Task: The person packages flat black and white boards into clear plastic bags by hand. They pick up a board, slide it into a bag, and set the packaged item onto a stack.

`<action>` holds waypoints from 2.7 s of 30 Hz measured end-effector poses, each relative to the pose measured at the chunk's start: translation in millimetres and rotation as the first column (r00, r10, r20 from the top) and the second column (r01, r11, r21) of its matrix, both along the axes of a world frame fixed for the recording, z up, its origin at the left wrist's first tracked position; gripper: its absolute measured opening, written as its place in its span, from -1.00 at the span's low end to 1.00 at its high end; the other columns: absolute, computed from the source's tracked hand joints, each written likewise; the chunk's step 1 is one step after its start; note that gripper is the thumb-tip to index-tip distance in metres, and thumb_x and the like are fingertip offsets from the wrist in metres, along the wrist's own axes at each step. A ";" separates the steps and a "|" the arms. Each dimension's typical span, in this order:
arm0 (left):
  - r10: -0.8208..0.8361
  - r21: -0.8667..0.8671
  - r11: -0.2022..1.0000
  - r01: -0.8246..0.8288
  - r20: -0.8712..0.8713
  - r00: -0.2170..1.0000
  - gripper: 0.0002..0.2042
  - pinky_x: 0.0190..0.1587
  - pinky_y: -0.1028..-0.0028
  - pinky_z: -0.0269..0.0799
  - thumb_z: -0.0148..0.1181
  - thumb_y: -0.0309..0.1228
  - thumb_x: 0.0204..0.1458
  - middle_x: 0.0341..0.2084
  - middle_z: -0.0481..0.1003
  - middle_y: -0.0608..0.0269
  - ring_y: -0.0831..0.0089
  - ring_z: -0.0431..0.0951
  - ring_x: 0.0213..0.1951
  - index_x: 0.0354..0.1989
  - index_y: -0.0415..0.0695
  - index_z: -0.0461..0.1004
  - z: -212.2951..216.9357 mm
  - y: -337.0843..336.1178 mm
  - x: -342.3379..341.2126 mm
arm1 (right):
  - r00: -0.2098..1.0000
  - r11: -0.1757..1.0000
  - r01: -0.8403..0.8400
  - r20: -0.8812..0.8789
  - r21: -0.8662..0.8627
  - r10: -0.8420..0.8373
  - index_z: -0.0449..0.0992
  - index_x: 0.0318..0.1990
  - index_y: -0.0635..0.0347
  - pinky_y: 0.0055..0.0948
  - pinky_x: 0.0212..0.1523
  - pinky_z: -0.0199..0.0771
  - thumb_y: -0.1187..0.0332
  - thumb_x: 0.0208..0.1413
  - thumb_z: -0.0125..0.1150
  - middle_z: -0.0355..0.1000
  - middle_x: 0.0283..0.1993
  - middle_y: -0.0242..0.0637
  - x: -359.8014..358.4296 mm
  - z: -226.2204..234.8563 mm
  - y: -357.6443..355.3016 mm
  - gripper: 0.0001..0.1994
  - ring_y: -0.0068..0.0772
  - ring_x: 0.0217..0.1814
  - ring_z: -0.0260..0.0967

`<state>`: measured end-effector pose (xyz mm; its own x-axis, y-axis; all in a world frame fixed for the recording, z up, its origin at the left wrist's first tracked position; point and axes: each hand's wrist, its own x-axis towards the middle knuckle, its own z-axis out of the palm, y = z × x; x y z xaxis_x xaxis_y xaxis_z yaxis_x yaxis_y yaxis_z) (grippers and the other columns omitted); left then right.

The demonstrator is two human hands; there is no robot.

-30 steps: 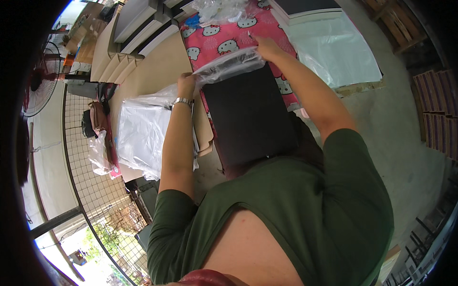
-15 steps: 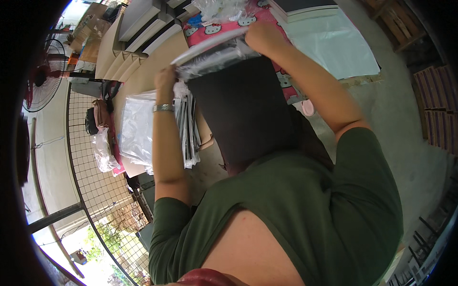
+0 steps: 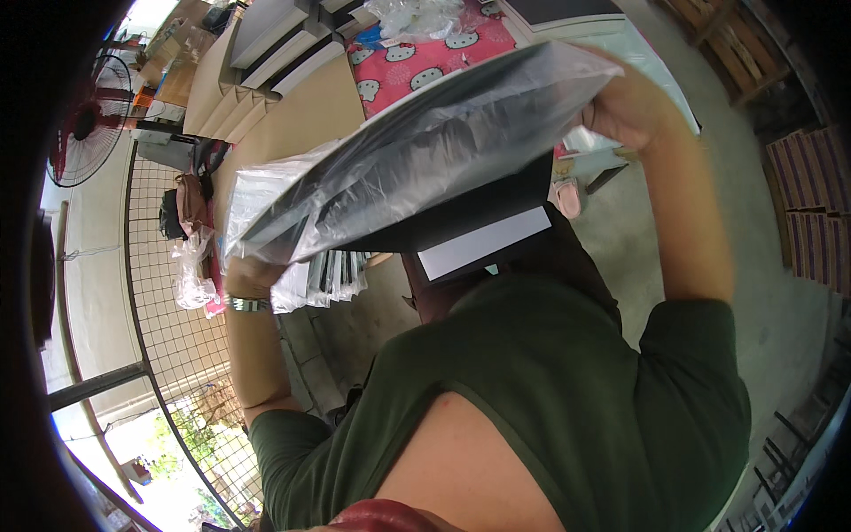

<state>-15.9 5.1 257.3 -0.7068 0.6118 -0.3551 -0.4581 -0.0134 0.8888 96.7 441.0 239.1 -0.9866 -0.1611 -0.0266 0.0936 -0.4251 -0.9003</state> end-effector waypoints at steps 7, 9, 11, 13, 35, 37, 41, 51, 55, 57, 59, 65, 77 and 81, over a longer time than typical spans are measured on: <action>-0.368 0.102 0.929 0.357 0.134 0.920 -0.74 -0.41 0.39 0.34 0.01 -0.14 0.03 -0.44 0.39 0.30 0.48 0.33 -0.60 -0.19 0.00 0.39 -170.8 -8.5 23.0 | 0.941 0.947 0.115 0.338 -0.299 -0.008 0.25 0.06 0.27 -0.38 -0.05 0.38 0.42 0.02 0.10 0.37 -0.05 -0.29 51.9 -153.2 -11.7 -0.59 -0.44 -0.07 0.37; -0.238 -0.227 0.949 0.220 -0.058 0.969 -0.76 -0.40 0.39 0.35 -0.01 -0.17 0.06 -0.48 0.38 0.34 0.52 0.32 -0.59 -0.19 0.00 0.39 -218.4 -2.0 41.3 | 0.910 0.961 0.131 0.414 -0.244 -0.019 0.27 0.04 0.27 -0.41 -0.08 0.37 0.42 0.00 0.12 0.37 -0.07 -0.30 65.5 -220.6 1.4 -0.59 -0.45 -0.09 0.37; 0.115 0.037 0.990 -0.133 0.303 0.946 -0.76 -0.37 0.40 0.36 -0.05 -0.19 0.09 -0.48 0.40 0.35 0.55 0.35 -0.54 -0.18 -0.02 0.39 -271.3 -5.8 58.7 | 0.896 0.997 0.025 0.440 0.078 -0.057 0.36 -0.07 0.27 -0.48 -0.16 0.35 0.41 -0.05 0.17 0.39 -0.19 -0.31 64.0 -269.9 14.2 -0.66 -0.49 -0.18 0.34; -0.069 -0.208 0.974 0.092 0.113 0.991 -0.88 -0.36 0.57 0.38 0.07 -0.44 0.04 -0.45 0.48 0.29 0.51 0.45 -0.42 -0.30 -0.21 0.46 -300.3 -24.0 55.1 | 0.875 0.817 -0.173 0.467 0.551 -0.129 0.41 -0.13 0.31 -0.53 -0.17 0.33 0.46 -0.17 0.25 0.41 -0.28 -0.29 50.1 -251.6 8.9 -0.64 -0.49 -0.26 0.33; 0.623 0.124 0.782 -0.611 -0.208 0.754 -0.82 -0.28 0.36 0.55 0.04 -0.38 0.09 -0.37 0.46 0.17 0.40 0.49 -0.35 -0.27 -0.27 0.39 -199.5 43.6 83.7 | 0.970 0.671 0.237 -0.139 0.702 -0.197 0.40 -0.22 0.31 -0.54 -0.64 0.34 0.29 0.04 0.16 0.34 -0.54 -0.27 -20.2 -130.3 -101.4 -0.75 -0.49 -0.63 0.35; 0.726 0.144 0.687 -0.712 -0.139 0.673 -0.79 -0.27 0.31 0.55 0.05 -0.39 0.07 -0.33 0.43 0.17 0.33 0.49 -0.33 -0.18 -0.26 0.34 -154.9 34.2 71.5 | 0.981 0.724 0.196 -0.130 0.662 -0.147 0.37 -0.23 0.28 -0.54 -0.52 0.43 0.41 0.04 0.15 0.34 -0.46 -0.36 -61.0 -130.7 -113.6 -0.82 -0.59 -0.45 0.35; 0.899 0.119 0.438 -0.891 -0.054 0.434 -0.61 -0.24 0.23 0.54 0.09 -0.36 0.05 -0.15 0.35 0.05 0.25 0.42 -0.16 -0.03 -0.30 0.17 -164.8 -52.5 33.5 | 0.973 0.968 0.098 -0.225 0.232 -0.044 0.37 -0.28 0.32 -0.52 -0.29 0.50 0.52 0.05 0.08 0.41 -0.36 -0.25 -112.3 -115.6 -177.0 -0.91 -0.47 -0.35 0.45; 0.972 -0.058 0.194 -0.979 0.146 0.184 -0.56 -0.30 0.37 0.62 0.08 -0.38 0.05 -0.04 0.21 -0.04 0.19 0.44 -0.29 -0.04 -0.45 0.13 -210.3 -142.5 -1.1 | 0.565 -0.171 0.650 -0.621 0.741 -0.543 0.39 -0.03 0.12 -0.28 0.03 0.26 0.56 -0.06 -0.03 0.36 -0.02 -0.12 -57.3 -205.5 33.8 -0.63 -0.04 0.04 0.25; 0.992 -0.072 0.110 -0.991 0.070 0.105 -0.55 -0.25 0.32 0.61 -0.02 -0.40 0.10 0.04 0.14 -0.05 0.09 0.40 -0.18 0.07 -0.41 0.03 -197.8 -121.2 5.6 | 0.814 -0.338 0.413 -0.509 0.846 -0.279 0.40 -0.04 0.10 -0.18 0.15 0.14 0.50 -0.04 -0.02 0.28 0.10 -0.21 8.0 -251.0 89.7 -0.65 -0.10 0.19 0.14; 0.996 -0.020 0.075 -0.997 -0.055 0.076 -0.53 -0.24 0.30 0.60 -0.05 -0.39 0.11 0.07 0.10 -0.09 0.04 0.33 -0.06 0.12 -0.36 -0.01 -192.6 -116.1 22.2 | 0.875 -0.327 0.395 -0.460 0.858 -0.151 0.43 -0.06 0.08 -0.13 0.18 0.09 0.43 -0.04 0.04 0.25 0.14 -0.26 29.7 -251.2 72.7 -0.68 -0.12 0.22 0.10; 0.953 -0.202 0.025 -0.979 -0.290 0.084 -0.48 -0.04 0.16 0.44 -0.05 -0.38 0.09 0.10 0.03 -0.10 0.01 0.17 0.08 0.18 -0.26 -0.08 -147.9 -70.9 41.0 | 0.887 -0.242 0.419 -0.452 0.875 -0.098 0.44 -0.08 0.05 -0.10 0.20 0.05 0.33 -0.06 0.11 0.22 0.17 -0.31 44.4 -241.2 52.1 -0.68 -0.14 0.25 0.07; 0.736 -0.103 0.059 -0.993 -0.667 0.113 -0.51 0.13 0.20 0.11 0.04 -0.46 0.03 0.07 0.06 -0.07 0.13 0.12 0.12 0.13 -0.28 0.07 -125.8 -22.3 47.8 | 0.925 -0.071 0.236 -0.247 0.969 -0.288 0.48 -0.36 0.17 -0.25 0.06 0.22 0.36 -0.17 0.25 0.36 0.00 -0.30 26.0 -222.8 45.2 -0.82 -0.18 0.09 0.22; 0.509 -0.083 0.568 -0.818 -0.746 0.429 -0.82 0.05 0.39 0.13 0.04 -0.53 -0.02 0.03 0.20 0.09 0.32 0.21 0.07 -0.20 -0.22 0.38 -144.9 52.4 64.0 | 0.878 0.089 0.433 -0.397 0.897 -0.268 0.39 -0.44 0.23 -0.40 -0.24 0.36 0.46 -0.24 0.29 0.40 -0.34 -0.23 3.7 -223.9 74.5 -0.81 -0.22 -0.26 0.36; 0.445 -0.073 0.668 -0.741 -0.758 0.476 -0.85 0.02 0.38 0.16 0.05 -0.54 -0.04 -0.01 0.28 0.12 0.31 0.26 0.03 -0.27 -0.22 0.41 -153.6 58.5 71.6 | 0.871 0.099 0.357 -0.292 0.929 -0.396 0.37 -0.35 0.21 -0.39 -0.31 0.34 0.43 -0.22 0.31 0.33 -0.45 -0.24 3.5 -204.2 52.5 -0.74 -0.21 -0.37 0.32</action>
